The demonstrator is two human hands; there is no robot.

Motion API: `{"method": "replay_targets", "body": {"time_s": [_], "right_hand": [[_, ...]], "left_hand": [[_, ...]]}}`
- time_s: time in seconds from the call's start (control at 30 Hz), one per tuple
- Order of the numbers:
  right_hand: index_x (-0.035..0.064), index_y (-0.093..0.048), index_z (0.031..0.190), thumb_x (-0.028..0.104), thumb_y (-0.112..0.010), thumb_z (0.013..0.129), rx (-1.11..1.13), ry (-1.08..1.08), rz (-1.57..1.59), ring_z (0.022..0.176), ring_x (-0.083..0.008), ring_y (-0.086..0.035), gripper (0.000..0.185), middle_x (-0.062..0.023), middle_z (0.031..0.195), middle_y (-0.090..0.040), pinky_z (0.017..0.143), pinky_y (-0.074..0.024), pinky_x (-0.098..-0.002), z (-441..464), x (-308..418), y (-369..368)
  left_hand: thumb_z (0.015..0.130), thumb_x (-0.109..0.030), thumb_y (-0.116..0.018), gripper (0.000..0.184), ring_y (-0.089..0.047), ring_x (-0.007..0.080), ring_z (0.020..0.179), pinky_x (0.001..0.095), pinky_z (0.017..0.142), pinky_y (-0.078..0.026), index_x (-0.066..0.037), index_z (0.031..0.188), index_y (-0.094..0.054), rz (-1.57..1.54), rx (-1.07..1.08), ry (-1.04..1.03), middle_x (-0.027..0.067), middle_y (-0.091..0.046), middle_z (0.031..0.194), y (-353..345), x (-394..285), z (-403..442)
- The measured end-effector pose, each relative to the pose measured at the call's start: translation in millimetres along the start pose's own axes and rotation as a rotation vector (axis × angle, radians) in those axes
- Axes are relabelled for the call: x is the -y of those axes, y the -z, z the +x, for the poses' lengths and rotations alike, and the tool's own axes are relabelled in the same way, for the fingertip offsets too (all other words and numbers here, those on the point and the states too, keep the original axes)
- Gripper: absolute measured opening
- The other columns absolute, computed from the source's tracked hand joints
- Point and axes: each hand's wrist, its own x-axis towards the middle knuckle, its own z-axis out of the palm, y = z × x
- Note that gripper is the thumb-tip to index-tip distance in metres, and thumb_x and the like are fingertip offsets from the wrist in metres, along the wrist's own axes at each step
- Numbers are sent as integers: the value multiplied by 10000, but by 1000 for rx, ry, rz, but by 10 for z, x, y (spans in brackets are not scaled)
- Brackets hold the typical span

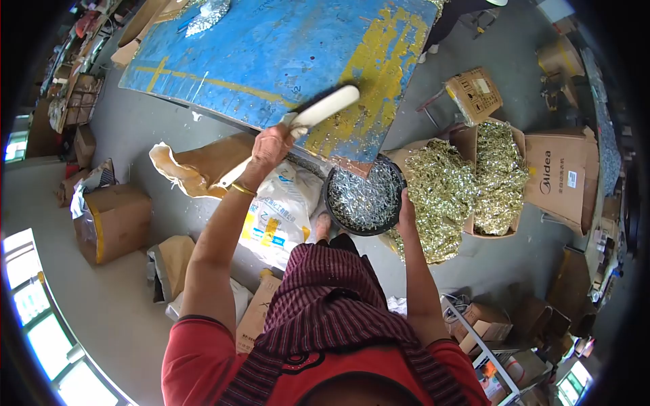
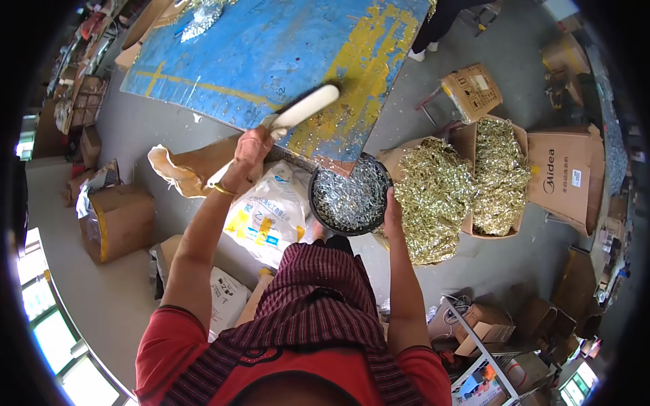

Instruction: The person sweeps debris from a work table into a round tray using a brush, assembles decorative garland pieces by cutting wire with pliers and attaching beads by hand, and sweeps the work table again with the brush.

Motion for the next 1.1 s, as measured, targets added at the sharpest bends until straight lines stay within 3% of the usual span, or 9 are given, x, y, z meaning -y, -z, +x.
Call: {"method": "replay_targets", "body": {"time_s": [0.1, 0.27, 0.6, 0.63, 0.73, 0.8, 0.87, 1.0, 1.1], "right_hand": [[-26, -481, 1185, 536, -452, 869, 21, 10, 6, 915, -199, -599, 645, -115, 1084, -593, 813, -484, -341, 105, -37, 124], [-20, -493, 1173, 532, -446, 874, 11, 45, 18, 911, -179, -598, 629, -103, 1082, -594, 798, -487, -324, -17, 76, 85], [-39, -458, 1204, 544, -438, 869, 5, 64, 33, 960, -211, -590, 673, -133, 1124, -571, 835, -484, -338, 105, -5, 156], [-41, -471, 1196, 545, -453, 863, -12, 53, 38, 947, -199, -581, 675, -122, 1117, -572, 826, -474, -327, 110, -8, 199], [-39, -530, 1135, 540, -495, 846, -26, 62, 66, 882, -165, -568, 648, -94, 1044, -592, 783, -461, -303, 19, 66, 80], [-35, -538, 1118, 539, -498, 845, -55, 22, 14, 857, -160, -573, 637, -92, 1014, -599, 765, -469, -303, 9, 60, 85], [-27, -545, 1107, 528, -497, 850, -76, 40, 7, 832, -156, -573, 614, -86, 991, -601, 746, -474, -295, -28, 90, 136], [-14, -538, 1133, 496, -478, 873, -33, 192, 59, 826, -151, -559, 576, -76, 988, -597, 771, -456, -281, -127, -38, 93], [-19, -563, 1104, 513, -452, 878, -96, 117, -147, 891, -194, -535, 589, -99, 954, -612, 833, -402, -315, -182, -307, 336]], "left_hand": [[830, -361, -579, 320, -627, 288, 637, 391, 517, -485, -53, 890, -640, -130, 326, -77, 142, -635, 708, 15, -385, -277], [774, -58, -527, 432, -583, 198, 497, 326, 443, -488, -154, 1195, -535, -241, 118, -390, 108, -627, 694, 4, -657, -931], [901, -378, -472, 309, -530, 137, 442, 297, 364, -446, -115, 963, -621, 1, 45, -216, 62, -578, 555, -462, -303, 1144], [906, -391, -462, 295, -528, 158, 461, 312, 396, -453, -163, 961, -642, 152, 361, 36, 68, -605, 607, -506, -389, 1005], [822, -166, -499, 286, -502, 136, 434, 279, 388, -416, -336, 1006, -638, -19, 257, -377, 56, -616, 669, -420, -549, -24], [857, -265, -530, 226, -529, 155, 451, 292, 422, -443, -314, 1055, -629, -73, 365, -362, 34, -626, 644, -155, -727, -598], [784, -117, -576, 272, -583, 169, 487, 286, 413, -478, -265, 992, -670, -306, 359, -303, 62, -613, 1107, -37, -811, -969], [834, -233, -588, 150, -585, 232, 489, 343, 438, -453, -179, 939, -681, -229, -9, -334, 111, -645, 736, 34, -658, -787], [882, -316, -526, 349, -609, 305, 772, 357, 604, -487, -21, 1056, -594, 226, 369, 127, 221, -616, 914, 247, -709, -59]]}}
